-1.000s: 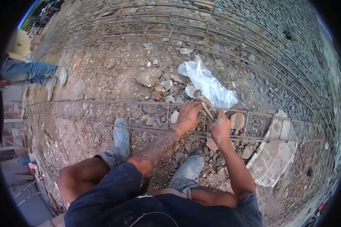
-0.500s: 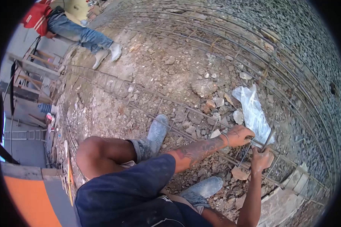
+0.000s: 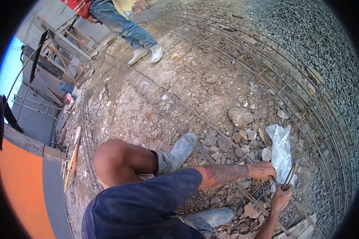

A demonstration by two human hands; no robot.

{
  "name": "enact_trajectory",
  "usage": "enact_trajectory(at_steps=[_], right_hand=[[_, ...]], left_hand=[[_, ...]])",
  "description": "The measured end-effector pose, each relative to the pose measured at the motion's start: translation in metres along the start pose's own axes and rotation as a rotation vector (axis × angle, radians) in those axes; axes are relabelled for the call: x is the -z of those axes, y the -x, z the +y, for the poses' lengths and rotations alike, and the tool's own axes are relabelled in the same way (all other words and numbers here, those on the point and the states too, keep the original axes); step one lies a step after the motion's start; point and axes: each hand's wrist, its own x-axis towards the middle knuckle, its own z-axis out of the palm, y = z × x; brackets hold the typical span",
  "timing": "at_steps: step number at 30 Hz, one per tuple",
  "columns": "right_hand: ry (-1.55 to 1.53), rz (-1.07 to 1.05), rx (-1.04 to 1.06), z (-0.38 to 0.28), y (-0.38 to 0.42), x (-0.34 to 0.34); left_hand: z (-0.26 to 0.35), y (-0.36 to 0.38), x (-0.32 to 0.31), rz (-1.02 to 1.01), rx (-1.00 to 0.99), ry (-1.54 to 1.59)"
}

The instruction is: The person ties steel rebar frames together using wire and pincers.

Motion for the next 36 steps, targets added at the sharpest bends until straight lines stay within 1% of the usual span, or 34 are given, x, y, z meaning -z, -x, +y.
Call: enact_trajectory(at_steps=[1, 2, 3, 4, 5, 7, 8, 10, 12, 13, 14, 15, 16, 17, 18, 19, 21, 22, 23, 24, 25, 26, 27, 28, 29, 30, 31, 32, 33, 34, 35, 36], right_hand=[[-0.008, 0.004, -0.001, 0.002, -0.003, -0.002], [-0.083, 0.026, 0.001, 0.006, -0.007, -0.003], [-0.157, 0.050, 0.005, 0.009, -0.010, -0.004], [-0.129, 0.128, 0.021, 0.009, -0.010, -0.008], [-0.140, 0.136, 0.024, 0.006, -0.011, -0.007], [-0.175, 0.006, -0.057, 0.001, -0.013, 0.001], [-0.195, 0.008, -0.007, 0.006, -0.013, -0.001], [-0.157, 0.011, -0.007, 0.014, -0.011, -0.001], [-0.116, 0.013, -0.009, 0.015, -0.010, -0.001], [-0.045, 0.034, -0.021, 0.015, -0.006, -0.001], [0.028, 0.053, -0.034, 0.014, -0.003, -0.001], [0.030, 0.052, -0.037, 0.017, 0.000, -0.002], [0.067, 0.060, -0.036, 0.020, 0.003, -0.004], [0.105, 0.068, -0.034, 0.017, 0.007, -0.004], [0.156, 0.056, -0.050, 0.010, 0.010, -0.003], [0.155, 0.057, -0.050, -0.001, 0.014, -0.002], [0.237, -0.019, -0.140, -0.014, 0.021, -0.002], [0.171, 0.026, -0.066, -0.001, 0.022, -0.012], [0.172, 0.028, -0.068, 0.009, 0.022, -0.026], [0.135, 0.120, 0.057, 0.014, 0.022, -0.038], [0.103, 0.212, 0.179, 0.023, 0.024, -0.042], [-0.022, -0.032, 0.044, -0.007, 0.024, -0.023], [0.029, 0.081, 0.187, -0.003, 0.026, -0.028], [0.008, 0.010, 0.192, -0.010, 0.026, -0.021], [0.000, 0.003, 0.140, -0.008, 0.028, -0.022], [0.033, -0.013, 0.157, 0.005, 0.029, -0.026], [0.081, -0.097, 0.082, 0.001, 0.033, -0.021], [0.071, -0.089, 0.129, 0.010, 0.038, -0.026], [0.103, -0.206, 0.085, 0.000, 0.043, -0.017], [0.157, -0.246, 0.090, 0.000, 0.046, -0.016], [0.210, -0.305, 0.110, 0.001, 0.051, -0.016], [0.218, -0.312, 0.078, -0.003, 0.054, -0.015]], left_hand=[[0.002, 0.000, 0.004, -0.030, -0.019, -0.024], [0.001, 0.002, 0.003, 0.079, -0.110, -0.046], [0.000, 0.001, 0.001, 0.076, -0.116, -0.053], [0.000, -0.002, 0.001, 0.015, -0.056, -0.023], [-0.002, -0.004, 0.002, -0.047, 0.005, 0.004], [-0.006, -0.009, 0.002, -0.047, -0.004, 0.039], [-0.007, -0.011, 0.004, -0.061, -0.001, 0.067], [-0.007, -0.013, 0.004, -0.078, 0.002, 0.098], [-0.003, -0.014, 0.009, -0.104, 0.083, 0.243], [-0.002, -0.016, 0.011, -0.106, 0.082, 0.246], [-0.003, -0.016, 0.010, -0.114, 0.122, 0.290], [-0.004, -0.017, 0.010, -0.121, 0.162, 0.333], [-0.004, -0.018, 0.009, -0.122, 0.163, 0.334], [-0.005, -0.019, 0.007, -0.126, 0.211, 0.336], [-0.006, -0.022, 0.005, -0.131, 0.257, 0.336], [-0.010, -0.024, 0.002, -0.132, 0.256, 0.335], [-0.017, -0.029, -0.005, -0.224, 0.503, 0.448], [-0.031, -0.040, -0.015, -0.227, 0.501, 0.448], [-0.052, -0.056, -0.030, -0.513, 0.255, -0.048], [-0.063, -0.060, -0.033, -0.770, -0.013, -0.549], [-0.073, -0.060, -0.040, -0.771, -0.019, -0.543], [-0.079, -0.059, -0.043, -0.692, 0.102, -0.427], [-0.085, -0.059, -0.043, -0.635, 0.206, -0.297], [-0.087, -0.058, -0.040, -0.600, 0.295, -0.151], [-0.094, -0.058, -0.039, -0.587, 0.383, 0.011], [-0.046, -0.039, 0.007, -0.342, 0.537, 0.148], [-0.020, -0.032, 0.032, -0.338, 0.552, 0.140], [-0.048, -0.024, 0.022, -0.352, 0.522, 0.245], [-0.027, -0.004, 0.038, -0.107, 0.316, 0.068], [-0.023, 0.012, 0.038, -0.003, 0.318, -0.132], [-0.027, 0.031, 0.033, 0.038, 0.328, -0.183], [0.004, 0.036, 0.043, -0.077, 0.495, -0.123]])
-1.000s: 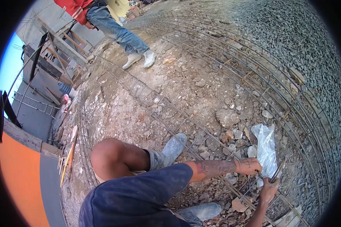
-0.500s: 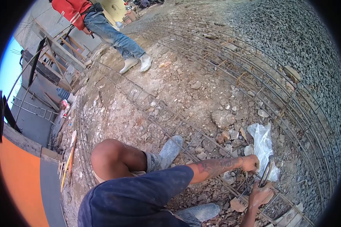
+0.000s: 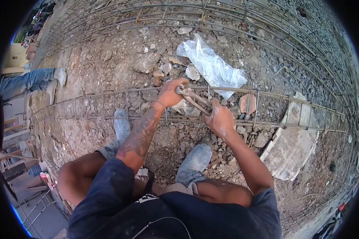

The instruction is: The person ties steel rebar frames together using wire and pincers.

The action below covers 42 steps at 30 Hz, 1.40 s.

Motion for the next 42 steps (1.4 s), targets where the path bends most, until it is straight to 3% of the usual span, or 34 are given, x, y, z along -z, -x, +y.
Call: enact_trajectory(at_steps=[2, 4, 5, 7, 10, 13, 14, 16, 20, 23, 24, 26, 27, 29, 32, 34, 35, 37, 38, 42], right_hand=[[-0.096, -0.117, 0.013, -0.004, 0.011, 0.006], [0.018, -0.160, -0.007, -0.005, 0.021, 0.006], [0.047, -0.146, -0.071, -0.001, 0.033, 0.008], [-0.012, -0.022, 0.060, 0.001, 0.045, 0.007], [-0.067, -0.004, -0.008, 0.023, 0.053, -0.002], [-0.139, 0.013, -0.090, 0.020, 0.061, -0.012], [-0.071, 0.004, -0.077, 0.018, 0.067, -0.018], [0.046, 0.012, -0.061, 0.008, 0.076, -0.018], [-0.230, 0.183, -0.332, -0.003, 0.075, -0.016], [-0.446, 0.364, -0.333, -0.003, 0.061, -0.027], [-0.431, 0.352, -0.334, -0.004, 0.057, -0.028], [-0.682, 0.227, -0.482, -0.012, 0.052, -0.031], [-0.662, 0.238, -0.489, -0.016, 0.050, -0.030], [-0.142, 0.149, -0.309, -0.026, 0.056, -0.024], [-0.075, 0.160, -0.334, -0.034, 0.054, -0.010], [-0.008, 0.236, -0.354, -0.001, 0.059, -0.008], [-0.321, 0.157, -0.577, -0.049, 0.051, 0.019], [-0.889, 0.200, -0.486, -0.050, 0.060, 0.038], [-0.902, 0.197, -0.486, -0.052, 0.063, 0.052], [-0.199, 0.374, -0.526, -0.042, 0.056, 0.136]], left_hand=[[-0.010, 0.018, -0.029, 0.267, -0.262, -0.264], [0.005, 0.018, -0.034, 0.200, -0.127, -0.349], [0.006, 0.014, -0.043, 0.168, -0.169, -0.299], [0.003, 0.007, -0.048, 0.217, -0.056, -0.389], [0.019, 0.006, -0.063, 0.296, -0.062, -0.259], [0.053, 0.006, -0.058, 0.189, 0.035, -0.196], [0.060, 0.001, -0.063, 0.194, 0.129, -0.299], [0.063, -0.001, -0.067, 0.233, 0.092, -0.226], [0.050, -0.003, -0.067, 0.275, 0.069, -0.112], [0.045, 0.000, -0.066, 0.301, 0.042, -0.029], [0.043, 0.000, -0.066, 0.301, -0.001, 0.026], [0.035, 0.002, -0.065, 0.314, -0.002, 0.052], [0.037, 0.000, -0.065, 0.326, -0.028, 0.073], [0.037, -0.001, -0.067, 0.285, -0.015, 0.117], [0.040, -0.003, -0.069, 0.295, 0.026, 0.102], [0.043, -0.002, -0.065, 0.413, 0.063, 0.271], [0.044, -0.003, -0.061, 0.408, 0.054, 0.284], [0.047, -0.001, -0.057, 0.362, 0.098, 0.259], [0.049, -0.002, -0.052, 0.300, 0.138, 0.247], [0.069, -0.013, -0.045, 0.267, 0.219, 0.298]])
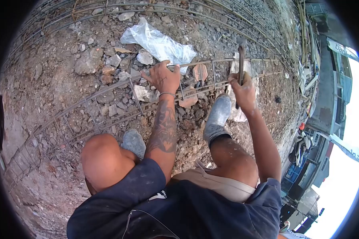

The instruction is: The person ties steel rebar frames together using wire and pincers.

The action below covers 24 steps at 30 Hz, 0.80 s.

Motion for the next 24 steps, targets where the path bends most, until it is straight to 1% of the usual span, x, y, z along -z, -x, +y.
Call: enact_trajectory(at_steps=[1, 2, 3, 5, 6, 7, 9, 10, 11, 12, 13, 15, 16, 17, 18, 19, 21, 22, 23, 24], right_hand=[[0.116, 0.092, 0.036, 0.007, -0.021, 0.021], [0.275, 0.262, 0.185, 0.015, -0.045, 0.037], [0.429, 0.432, 0.336, 0.023, -0.067, 0.050], [0.512, 0.326, 0.199, 0.023, -0.095, 0.077], [0.539, 0.208, 0.129, 0.022, -0.107, 0.083], [0.513, 0.196, 0.144, 0.023, -0.119, 0.086], [0.347, -0.180, -0.078, 0.033, -0.131, 0.081], [0.243, -0.264, -0.037, 0.052, -0.139, 0.076], [0.137, -0.347, 0.009, 0.070, -0.148, 0.071], [0.075, -0.423, 0.030, 0.073, -0.152, 0.068], [0.106, -0.531, 0.065, 0.087, -0.164, 0.068], [0.108, -0.690, 0.070, 0.097, -0.183, 0.073], [0.089, -0.701, 0.097, 0.105, -0.197, 0.081], [0.169, -0.797, 0.282, 0.111, -0.213, 0.091], [0.253, -0.885, 0.479, 0.107, -0.230, 0.094], [0.243, -0.897, 0.531, 0.096, -0.248, 0.097], [0.595, -1.240, 0.450, 0.065, -0.272, 0.107], [0.666, -1.290, 0.601, 0.063, -0.286, 0.104], [0.664, -1.333, 0.626, 0.055, -0.292, 0.098], [0.762, -1.402, 0.582, 0.041, -0.294, 0.093]], left_hand=[[0.008, -0.002, -0.004, 0.039, 0.059, 0.012], [0.016, 0.000, -0.009, 0.074, 0.125, 0.018], [0.024, 0.001, -0.015, 0.075, 0.122, 0.013], [0.042, -0.001, -0.032, 0.136, -0.045, 0.186], [0.047, -0.005, -0.041, 0.113, -0.128, 0.250], [0.052, -0.011, -0.052, 0.133, -0.131, 0.227], [0.057, -0.017, -0.077, -0.010, -0.165, 0.275], [0.057, -0.018, -0.091, 0.006, -0.160, 0.237], [0.056, -0.020, -0.106, -0.082, -0.198, 0.140], [0.058, -0.023, -0.117, -0.174, -0.226, 0.043], [0.059, -0.025, -0.126, -0.162, -0.210, 0.001], [0.079, -0.023, -0.127, -0.363, -0.248, -0.162], [0.085, -0.021, -0.135, -0.388, -0.232, -0.243], [0.087, -0.022, -0.143, -0.349, -0.228, -0.265], [0.088, -0.025, -0.148, -0.391, -0.168, -0.243], [0.086, -0.028, -0.152, -0.431, -0.102, -0.217], [0.091, -0.028, -0.150, -0.382, -0.026, -0.211], [0.091, -0.026, -0.154, -0.287, -0.076, -0.257], [0.089, -0.019, -0.156, -0.206, -0.116, -0.307], [0.094, -0.018, -0.151, -0.257, -0.105, -0.270]])
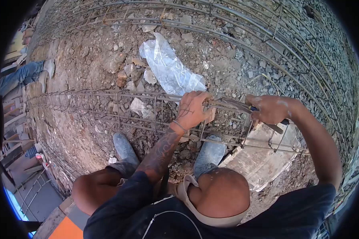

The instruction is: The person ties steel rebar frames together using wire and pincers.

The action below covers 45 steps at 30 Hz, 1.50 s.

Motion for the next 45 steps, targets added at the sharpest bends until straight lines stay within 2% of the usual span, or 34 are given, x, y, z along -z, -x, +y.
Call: enact_trajectory(at_steps=[1, 3, 4, 5, 7, 8, 10, 12, 13, 14, 15, 16, 17, 18, 19, 21, 22, 24, 26, 27, 28, 29, 30, 33, 36, 39, 44, 45], right_hand=[[0.030, -0.092, -0.057, -0.007, -0.005, 0.008], [0.044, -0.123, -0.069, -0.015, -0.014, 0.018], [0.114, -0.167, -0.068, -0.024, -0.016, 0.024], [0.185, -0.214, -0.068, -0.035, -0.018, 0.028], [0.168, -0.257, -0.118, -0.046, -0.023, 0.032], [0.172, -0.274, -0.150, -0.043, -0.029, 0.031], [0.304, -0.256, -0.233, -0.077, -0.017, 0.033], [0.341, -0.304, -0.266, -0.083, -0.021, 0.034], [0.488, -0.240, -0.285, -0.101, -0.017, 0.033], [0.465, -0.169, -0.210, -0.090, -0.020, 0.029], [0.525, -0.133, -0.229, -0.107, -0.015, 0.029], [0.561, -0.140, -0.199, -0.087, -0.025, 0.028], [0.498, -0.115, -0.187, -0.097, -0.021, 0.030], [0.505, -0.164, -0.280, -0.113, -0.021, 0.033], [0.527, -0.155, -0.263, -0.120, -0.021, 0.039], [0.485, -0.145, -0.259, -0.120, -0.018, 0.052], [0.486, -0.148, -0.256, -0.117, -0.010, 0.060], [-0.288, 0.157, 0.032, -0.097, 0.015, 0.068], [-0.655, 0.506, 0.381, -0.048, 0.002, 0.038], [-0.692, 0.652, 0.490, -0.044, -0.003, 0.021], [-0.778, 0.896, 0.526, -0.037, -0.019, -0.003], [-0.753, 1.018, 0.552, -0.034, -0.030, -0.021], [-0.715, 1.111, 0.544, -0.023, -0.048, -0.036], [-1.328, 1.386, 0.708, -0.039, -0.089, -0.057], [-1.478, 1.494, 0.692, -0.039, -0.095, -0.061], [-1.612, 1.434, 0.771, -0.039, -0.105, -0.064], [-1.540, 1.448, 0.776, -0.040, -0.107, -0.069], [-1.494, 1.440, 0.854, -0.037, -0.110, -0.072]], left_hand=[[0.003, 0.007, 0.000, -0.007, 0.019, -0.010], [0.013, 0.013, 0.000, 0.289, -0.201, 0.111], [0.019, 0.015, 0.003, 0.216, -0.187, 0.160], [0.026, 0.013, 0.008, 0.224, -0.194, 0.160], [0.035, 0.003, 0.013, 0.156, -0.350, 0.219], [0.034, -0.006, 0.008, 0.157, -0.360, 0.227], [0.035, -0.023, -0.005, -0.040, -0.323, 0.413], [0.050, -0.020, -0.005, 0.014, -0.386, 0.521], [0.046, -0.020, -0.018, 0.134, -0.373, 0.549], [0.049, -0.018, -0.004, 0.016, -0.336, 0.641], [0.049, -0.014, 0.004, 0.117, -0.351, 0.517], [0.049, -0.013, 0.010, -0.069, -0.300, 0.674], [0.043, -0.018, -0.003, 0.002, -0.305, 0.558], [0.033, -0.033, -0.028, -0.044, -0.295, 0.458], [0.031, -0.034, -0.023, -0.020, -0.285, 0.443], [0.032, -0.034, -0.013, -0.156, -0.403, 0.577], [0.029, -0.032, -0.013, -0.052, -0.469, 0.642], [0.031, -0.024, 0.011, -0.124, -0.370, 0.827], [0.024, -0.028, 0.017, -0.211, -0.240, 0.934], [0.018, -0.036, 0.005, -0.176, -0.253, 1.072], [0.016, -0.037, 0.012, -0.205, -0.208, 0.919], [0.016, -0.043, 0.008, -0.222, -0.256, 1.038], [0.012, -0.047, 0.009, -0.338, -0.255, 1.006], [0.020, -0.047, 0.009, -0.400, -0.210, 0.981], [0.012, -0.050, 0.008, -0.381, -0.197, 1.164], [0.002, -0.047, 0.021, -0.399, -0.222, 1.203], [0.006, -0.040, 0.013, -0.360, -0.198, 1.178], [0.006, -0.043, 0.008, -0.344, -0.169, 1.128]])
